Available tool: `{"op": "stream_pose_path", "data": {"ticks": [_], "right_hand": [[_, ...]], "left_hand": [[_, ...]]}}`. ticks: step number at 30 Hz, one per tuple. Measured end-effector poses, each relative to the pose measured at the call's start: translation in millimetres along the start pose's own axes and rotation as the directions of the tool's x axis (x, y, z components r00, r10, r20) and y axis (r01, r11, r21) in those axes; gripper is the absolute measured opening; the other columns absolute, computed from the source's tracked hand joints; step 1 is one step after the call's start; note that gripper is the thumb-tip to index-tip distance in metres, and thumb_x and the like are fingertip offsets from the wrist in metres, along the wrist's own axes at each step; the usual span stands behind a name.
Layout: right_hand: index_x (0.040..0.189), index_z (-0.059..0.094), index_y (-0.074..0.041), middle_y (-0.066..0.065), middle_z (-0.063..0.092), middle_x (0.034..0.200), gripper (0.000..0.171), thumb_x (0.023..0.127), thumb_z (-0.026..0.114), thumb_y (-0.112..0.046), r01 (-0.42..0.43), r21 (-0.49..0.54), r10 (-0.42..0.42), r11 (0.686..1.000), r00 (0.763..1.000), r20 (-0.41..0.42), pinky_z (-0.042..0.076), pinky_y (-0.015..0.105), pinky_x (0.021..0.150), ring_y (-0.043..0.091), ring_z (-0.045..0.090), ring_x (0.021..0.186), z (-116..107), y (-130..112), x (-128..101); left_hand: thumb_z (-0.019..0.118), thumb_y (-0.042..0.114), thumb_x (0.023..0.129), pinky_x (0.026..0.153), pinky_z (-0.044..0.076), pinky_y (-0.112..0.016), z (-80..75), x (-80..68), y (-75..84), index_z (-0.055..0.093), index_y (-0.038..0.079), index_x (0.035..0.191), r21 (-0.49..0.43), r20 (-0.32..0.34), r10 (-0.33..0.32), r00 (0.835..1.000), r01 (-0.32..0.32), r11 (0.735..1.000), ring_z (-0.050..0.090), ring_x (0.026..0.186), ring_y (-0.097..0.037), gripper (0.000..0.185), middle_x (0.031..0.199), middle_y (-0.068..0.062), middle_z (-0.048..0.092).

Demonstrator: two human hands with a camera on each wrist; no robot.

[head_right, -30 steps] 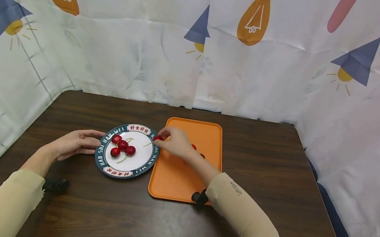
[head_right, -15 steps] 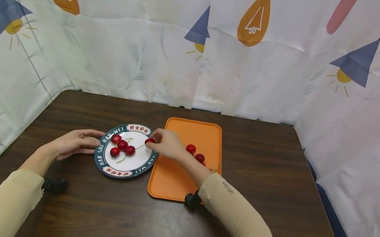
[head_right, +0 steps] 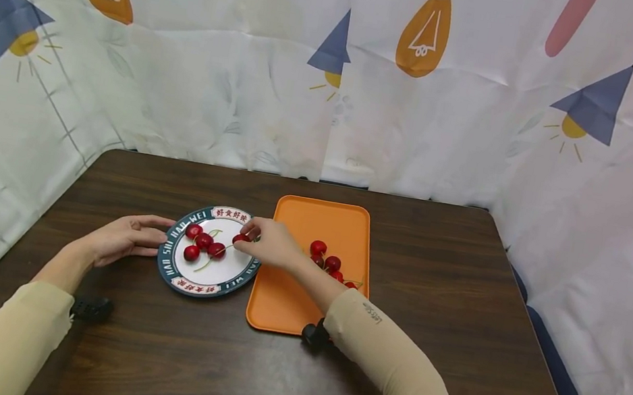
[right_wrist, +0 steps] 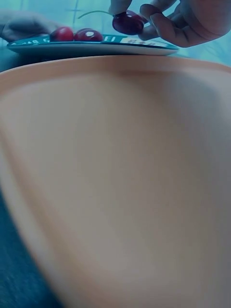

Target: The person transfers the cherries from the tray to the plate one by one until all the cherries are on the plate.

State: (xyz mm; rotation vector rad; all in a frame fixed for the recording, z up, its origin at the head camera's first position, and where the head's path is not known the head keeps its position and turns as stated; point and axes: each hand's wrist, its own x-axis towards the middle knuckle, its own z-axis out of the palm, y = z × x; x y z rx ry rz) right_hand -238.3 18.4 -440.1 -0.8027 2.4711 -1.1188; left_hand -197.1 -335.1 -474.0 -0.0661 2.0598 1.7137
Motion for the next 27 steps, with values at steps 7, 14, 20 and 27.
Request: {"op": "stream_pose_path", "data": {"ticks": [7,14,20,27], "right_hand": [[0.115,0.069,-0.012,-0.002,0.067,0.101,0.026,0.095,0.076,-0.029,0.011,0.009,-0.010,1.000,1.000,-0.010,0.053,0.024,0.078,0.016,0.059,0.095,5.3,-1.8,5.6],[0.114,0.069,-0.013,-0.002,0.067,0.100,0.026,0.096,0.076,-0.029,-0.001,-0.003,0.001,1.000,1.000,0.004,0.052,0.025,0.076,0.016,0.060,0.093,9.4,-4.2,8.5],[0.112,0.069,-0.013,-0.002,0.067,0.100,0.023,0.096,0.075,-0.028,-0.016,-0.003,0.016,1.000,1.000,0.006,0.052,0.025,0.078,0.016,0.059,0.093,12.4,-3.7,10.6],[0.115,0.068,-0.011,0.001,0.067,0.102,0.024,0.097,0.074,-0.026,-0.029,0.016,0.029,0.999,1.000,-0.010,0.052,0.025,0.078,0.018,0.059,0.094,13.0,-5.9,10.1]], "left_hand": [[0.068,0.022,0.102,0.095,0.056,-0.037,0.3,0.5,1.3,0.036,0.001,0.157,-0.007,0.002,-0.007,1.000,0.007,1.000,0.068,0.111,-0.018,0.067,0.145,-0.021,0.052],[0.068,0.022,0.101,0.095,0.055,-0.037,0.5,-1.0,2.5,0.037,0.001,0.157,-0.010,-0.004,-0.015,1.000,0.015,1.000,0.068,0.111,-0.019,0.067,0.146,-0.022,0.051],[0.068,0.022,0.101,0.095,0.055,-0.037,0.7,-0.4,2.5,0.038,0.002,0.156,-0.003,-0.006,-0.012,1.000,0.012,1.000,0.068,0.112,-0.020,0.065,0.146,-0.022,0.050],[0.069,0.022,0.101,0.096,0.055,-0.038,0.2,1.0,3.0,0.040,0.003,0.156,-0.005,-0.014,-0.024,1.000,0.024,1.000,0.067,0.113,-0.021,0.065,0.148,-0.023,0.048]]}}
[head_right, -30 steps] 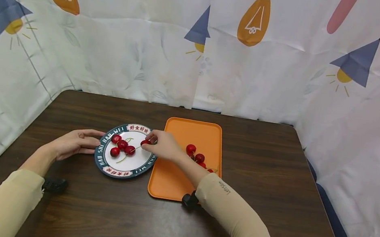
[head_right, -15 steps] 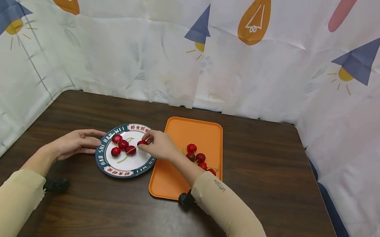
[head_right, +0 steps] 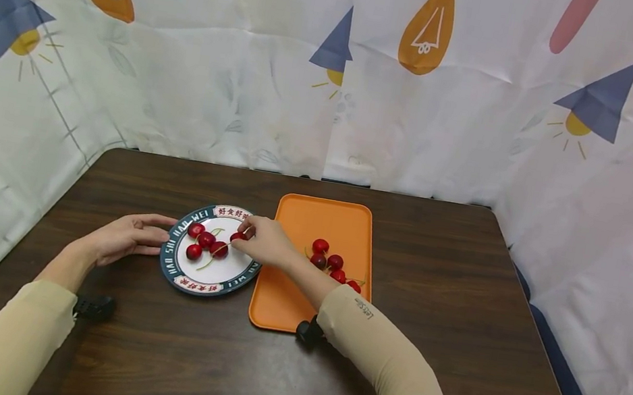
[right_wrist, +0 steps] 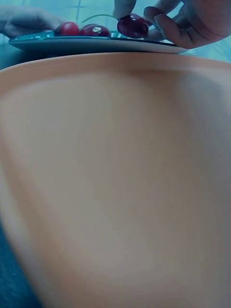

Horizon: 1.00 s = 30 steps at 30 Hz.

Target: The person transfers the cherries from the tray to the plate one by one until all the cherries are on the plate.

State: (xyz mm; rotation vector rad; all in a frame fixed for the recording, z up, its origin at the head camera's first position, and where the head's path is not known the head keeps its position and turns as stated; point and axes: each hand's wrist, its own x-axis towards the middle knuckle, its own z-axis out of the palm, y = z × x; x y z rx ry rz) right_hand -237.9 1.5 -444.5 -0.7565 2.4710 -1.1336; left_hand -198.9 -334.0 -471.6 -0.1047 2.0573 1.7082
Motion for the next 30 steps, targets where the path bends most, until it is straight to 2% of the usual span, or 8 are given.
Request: {"op": "stream_pose_path", "data": {"ticks": [10,12,19,25,30], "right_hand": [[0.125,0.065,-0.009,0.006,0.068,0.115,0.033,0.098,0.071,-0.027,-0.020,-0.012,0.020,1.000,0.999,-0.025,0.054,0.027,0.086,0.020,0.059,0.104,-8.1,1.6,-3.0],[0.124,0.066,-0.008,0.005,0.068,0.114,0.032,0.098,0.071,-0.026,-0.015,-0.005,0.015,1.000,1.000,-0.023,0.054,0.026,0.086,0.020,0.059,0.103,-11.4,2.4,-4.6],[0.122,0.067,-0.005,0.004,0.065,0.106,0.030,0.099,0.070,-0.024,-0.009,0.050,0.009,0.999,1.000,-0.001,0.054,0.027,0.073,0.023,0.058,0.094,-23.4,8.6,-12.9],[0.119,0.068,-0.007,0.002,0.063,0.105,0.025,0.100,0.069,-0.023,-0.031,0.069,0.033,0.997,0.999,-0.018,0.053,0.030,0.080,0.024,0.058,0.098,-33.5,17.3,-22.1],[0.115,0.069,-0.004,0.003,0.065,0.102,0.021,0.099,0.069,-0.018,0.013,0.034,-0.011,0.999,0.999,-0.049,0.051,0.033,0.084,0.022,0.058,0.098,-41.7,21.0,-29.7]], "left_hand": [[0.068,0.022,0.102,0.095,0.056,-0.037,-0.1,-0.1,-2.0,0.038,0.001,0.156,0.002,0.017,0.019,1.000,-0.019,1.000,0.068,0.111,-0.019,0.065,0.146,-0.022,0.050],[0.067,0.021,0.102,0.095,0.056,-0.037,-0.1,0.4,-2.7,0.038,0.001,0.156,0.002,0.018,0.021,1.000,-0.021,1.000,0.068,0.111,-0.019,0.065,0.146,-0.022,0.051],[0.067,0.021,0.102,0.094,0.056,-0.037,0.5,1.0,-3.1,0.038,0.002,0.156,0.002,0.005,0.014,1.000,-0.014,1.000,0.068,0.110,-0.019,0.065,0.145,-0.020,0.052],[0.067,0.022,0.102,0.095,0.056,-0.037,0.1,0.3,-1.9,0.038,0.001,0.156,0.002,0.019,0.022,1.000,-0.022,1.000,0.067,0.111,-0.019,0.065,0.146,-0.022,0.051],[0.068,0.021,0.101,0.095,0.056,-0.037,0.1,0.4,-1.8,0.040,0.002,0.155,0.002,0.008,0.018,1.000,-0.018,1.000,0.068,0.111,-0.019,0.064,0.144,-0.020,0.053]]}}
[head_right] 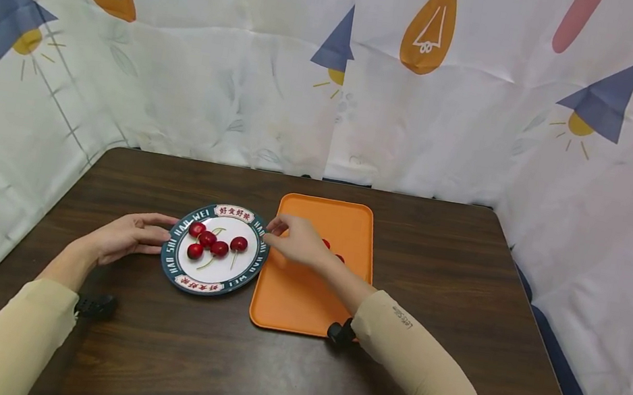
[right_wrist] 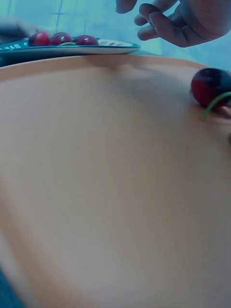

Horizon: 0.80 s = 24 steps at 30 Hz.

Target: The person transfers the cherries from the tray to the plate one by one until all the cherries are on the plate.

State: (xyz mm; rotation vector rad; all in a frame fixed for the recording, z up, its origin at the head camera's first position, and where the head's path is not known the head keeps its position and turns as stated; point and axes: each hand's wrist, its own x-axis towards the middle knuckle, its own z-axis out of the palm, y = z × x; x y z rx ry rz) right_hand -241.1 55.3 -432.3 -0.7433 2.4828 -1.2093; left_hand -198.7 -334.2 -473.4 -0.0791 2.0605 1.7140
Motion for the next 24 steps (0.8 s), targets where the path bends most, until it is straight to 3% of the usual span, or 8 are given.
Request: {"op": "stream_pose_path", "data": {"ticks": [7,16,24], "right_hand": [[0.113,0.069,-0.002,0.002,0.066,0.100,0.020,0.100,0.068,-0.016,0.045,-0.034,-0.045,0.998,0.999,0.000,0.052,0.032,0.084,0.019,0.059,0.095,-9.5,8.7,-11.2],[0.118,0.069,-0.001,0.003,0.066,0.104,0.025,0.101,0.068,-0.019,0.013,-0.006,-0.013,1.000,1.000,0.001,0.053,0.034,0.084,0.021,0.058,0.096,-24.3,21.7,-26.4],[0.119,0.069,-0.003,0.002,0.067,0.106,0.025,0.101,0.068,-0.020,-0.038,0.012,0.038,0.999,0.999,-0.018,0.055,0.039,0.095,0.022,0.060,0.099,-37.6,28.7,-35.2]], "left_hand": [[0.068,0.022,0.102,0.095,0.056,-0.037,-1.3,1.0,-0.7,0.038,0.001,0.156,0.003,0.011,0.005,1.000,-0.005,1.000,0.067,0.111,-0.018,0.066,0.145,-0.021,0.051],[0.066,0.023,0.103,0.096,0.055,-0.036,1.3,-0.4,2.8,0.037,0.002,0.157,0.007,0.008,-0.013,1.000,0.013,1.000,0.067,0.112,-0.018,0.065,0.149,-0.023,0.047],[0.067,0.023,0.102,0.095,0.056,-0.036,1.4,0.5,2.6,0.039,0.002,0.156,0.004,-0.002,-0.017,1.000,0.017,1.000,0.068,0.111,-0.018,0.064,0.147,-0.022,0.050]]}}
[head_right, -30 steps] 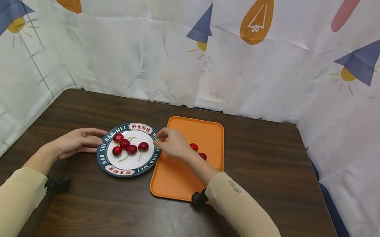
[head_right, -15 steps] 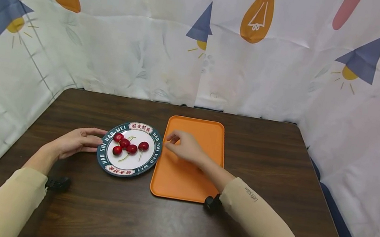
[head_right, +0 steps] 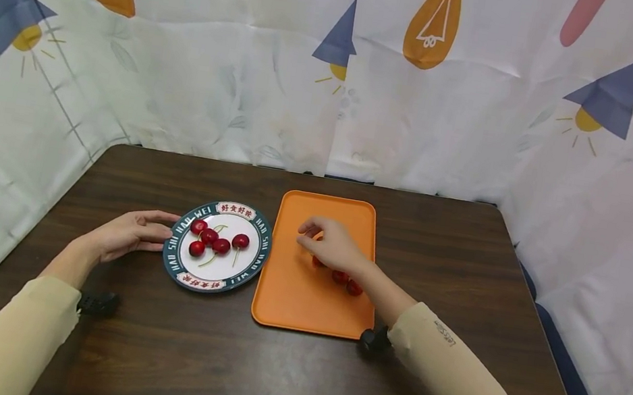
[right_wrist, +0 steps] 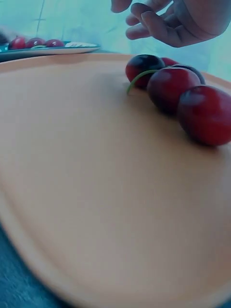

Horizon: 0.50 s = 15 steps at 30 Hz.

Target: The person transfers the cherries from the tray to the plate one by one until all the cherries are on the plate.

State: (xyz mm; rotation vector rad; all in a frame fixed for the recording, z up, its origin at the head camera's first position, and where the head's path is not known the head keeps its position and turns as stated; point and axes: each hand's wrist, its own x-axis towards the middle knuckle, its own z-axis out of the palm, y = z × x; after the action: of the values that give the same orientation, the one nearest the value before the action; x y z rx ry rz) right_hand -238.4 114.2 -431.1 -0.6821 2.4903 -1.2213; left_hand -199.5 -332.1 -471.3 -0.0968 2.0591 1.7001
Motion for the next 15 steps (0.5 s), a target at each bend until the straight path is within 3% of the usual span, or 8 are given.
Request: {"op": "stream_pose_path", "data": {"ticks": [15], "right_hand": [[0.122,0.067,-0.004,0.006,0.065,0.113,0.028,0.103,0.064,-0.024,-0.054,0.069,0.054,0.996,0.999,0.003,0.056,0.036,0.076,0.028,0.062,0.090,-19.1,11.4,-21.8]], "left_hand": [[0.066,0.023,0.103,0.095,0.055,-0.036,0.6,-2.6,2.0,0.038,0.002,0.156,0.010,-0.002,0.002,1.000,-0.002,1.000,0.067,0.112,-0.018,0.064,0.148,-0.024,0.047]]}}
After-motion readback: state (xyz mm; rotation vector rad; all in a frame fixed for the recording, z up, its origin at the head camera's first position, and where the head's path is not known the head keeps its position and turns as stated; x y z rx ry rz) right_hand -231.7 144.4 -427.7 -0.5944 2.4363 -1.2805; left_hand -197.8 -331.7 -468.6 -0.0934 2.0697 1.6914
